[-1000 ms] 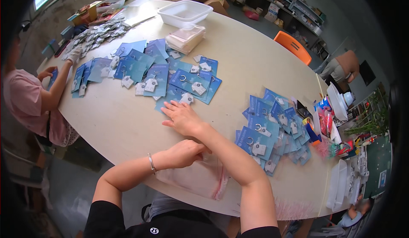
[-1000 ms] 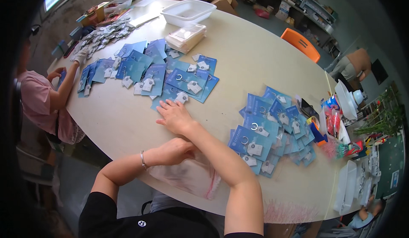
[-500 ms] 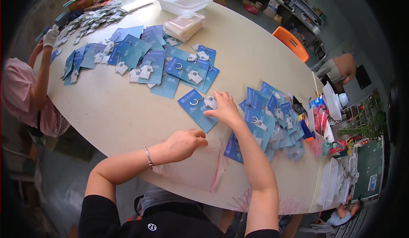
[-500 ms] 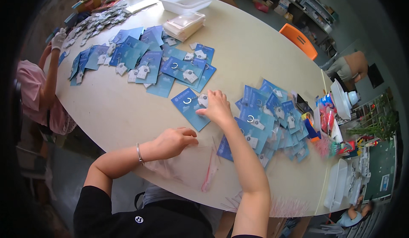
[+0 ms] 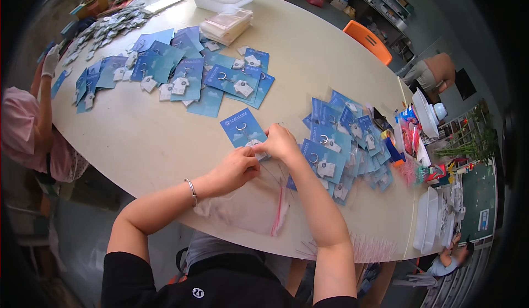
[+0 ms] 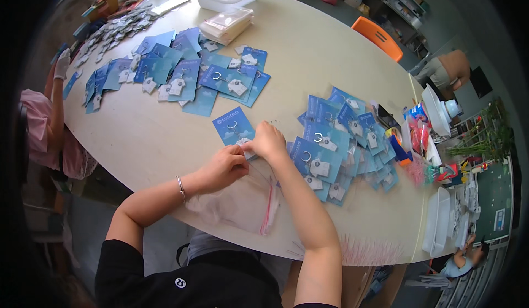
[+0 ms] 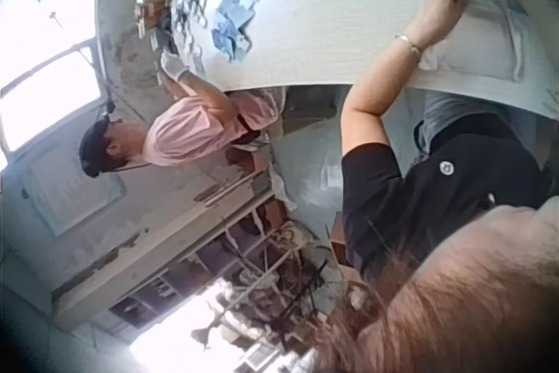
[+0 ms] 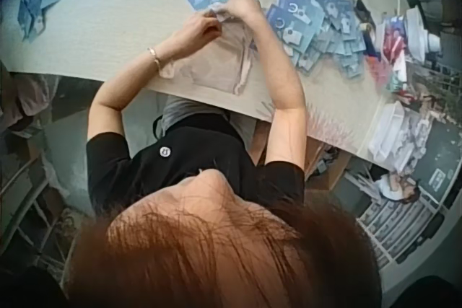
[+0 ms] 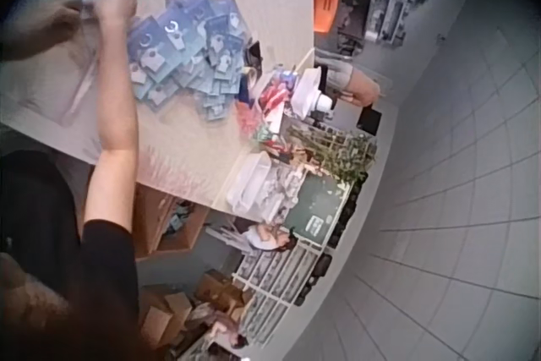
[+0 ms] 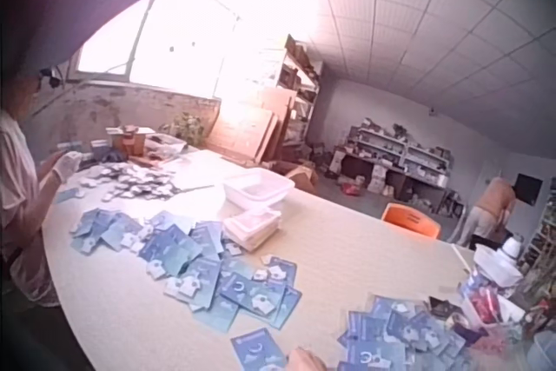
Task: The person repeatedly picks up blue keychain cards, places each into a clear plastic bag, and sets the bagged item aside. The process is repeated continuously with items from a large pile on the table.
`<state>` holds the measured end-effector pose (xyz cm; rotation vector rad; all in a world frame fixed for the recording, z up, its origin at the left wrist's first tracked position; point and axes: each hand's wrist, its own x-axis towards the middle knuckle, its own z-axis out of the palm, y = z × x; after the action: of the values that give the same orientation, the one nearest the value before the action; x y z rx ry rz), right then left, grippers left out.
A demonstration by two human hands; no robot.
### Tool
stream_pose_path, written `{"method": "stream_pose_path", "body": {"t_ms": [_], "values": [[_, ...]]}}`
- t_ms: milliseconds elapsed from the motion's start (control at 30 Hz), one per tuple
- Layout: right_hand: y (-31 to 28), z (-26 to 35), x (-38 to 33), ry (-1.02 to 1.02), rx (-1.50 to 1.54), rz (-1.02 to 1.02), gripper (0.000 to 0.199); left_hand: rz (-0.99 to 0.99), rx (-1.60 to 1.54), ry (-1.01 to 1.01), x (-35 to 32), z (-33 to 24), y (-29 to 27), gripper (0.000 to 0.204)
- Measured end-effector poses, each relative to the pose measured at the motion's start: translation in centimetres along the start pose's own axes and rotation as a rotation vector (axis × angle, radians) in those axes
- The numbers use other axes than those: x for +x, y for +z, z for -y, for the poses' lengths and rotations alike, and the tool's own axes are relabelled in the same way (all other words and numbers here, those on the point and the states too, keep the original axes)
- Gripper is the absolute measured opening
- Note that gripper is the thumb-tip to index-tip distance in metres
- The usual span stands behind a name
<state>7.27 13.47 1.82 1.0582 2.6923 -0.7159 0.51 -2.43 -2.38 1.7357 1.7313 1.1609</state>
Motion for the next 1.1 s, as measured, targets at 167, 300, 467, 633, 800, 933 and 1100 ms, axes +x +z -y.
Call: {"method": "stream_pose_path", "body": {"t_ms": [167,300,467,633,800,933,1100], "values": [[1.1,-3.3,0.1,-0.068,0.604,-0.137,0.034,0.098,-0.314,-0.233,0.4,0.2,-1.2,0.007],[-3.9,-6.0,-4.4,-0.011,0.907,-0.051,0.023,0.118,-0.356,-0.354,0.5,0.2,-2.0,0.016],[-6.4,-10.9,-7.4,0.067,0.864,0.270,0.030,0.123,-0.397,-0.358,0.5,0.1,-1.8,0.018],[-5.6,-12.4,-7.6,0.024,0.814,0.406,0.031,0.114,-0.360,-0.395,0.6,-0.2,-1.9,0.017],[-6.1,-11.2,-6.0,-0.150,0.607,0.511,0.031,0.134,-0.330,-0.388,0.9,0.1,-1.9,0.016],[-6.8,-8.7,-4.0,-0.234,0.320,0.622,0.027,0.173,-0.287,-0.394,1.2,-0.9,-2.0,0.014],[-5.4,-5.0,-2.9,-0.364,0.216,0.618,0.034,0.177,-0.353,-0.367,1.7,-1.8,-1.8,0.010]]}}
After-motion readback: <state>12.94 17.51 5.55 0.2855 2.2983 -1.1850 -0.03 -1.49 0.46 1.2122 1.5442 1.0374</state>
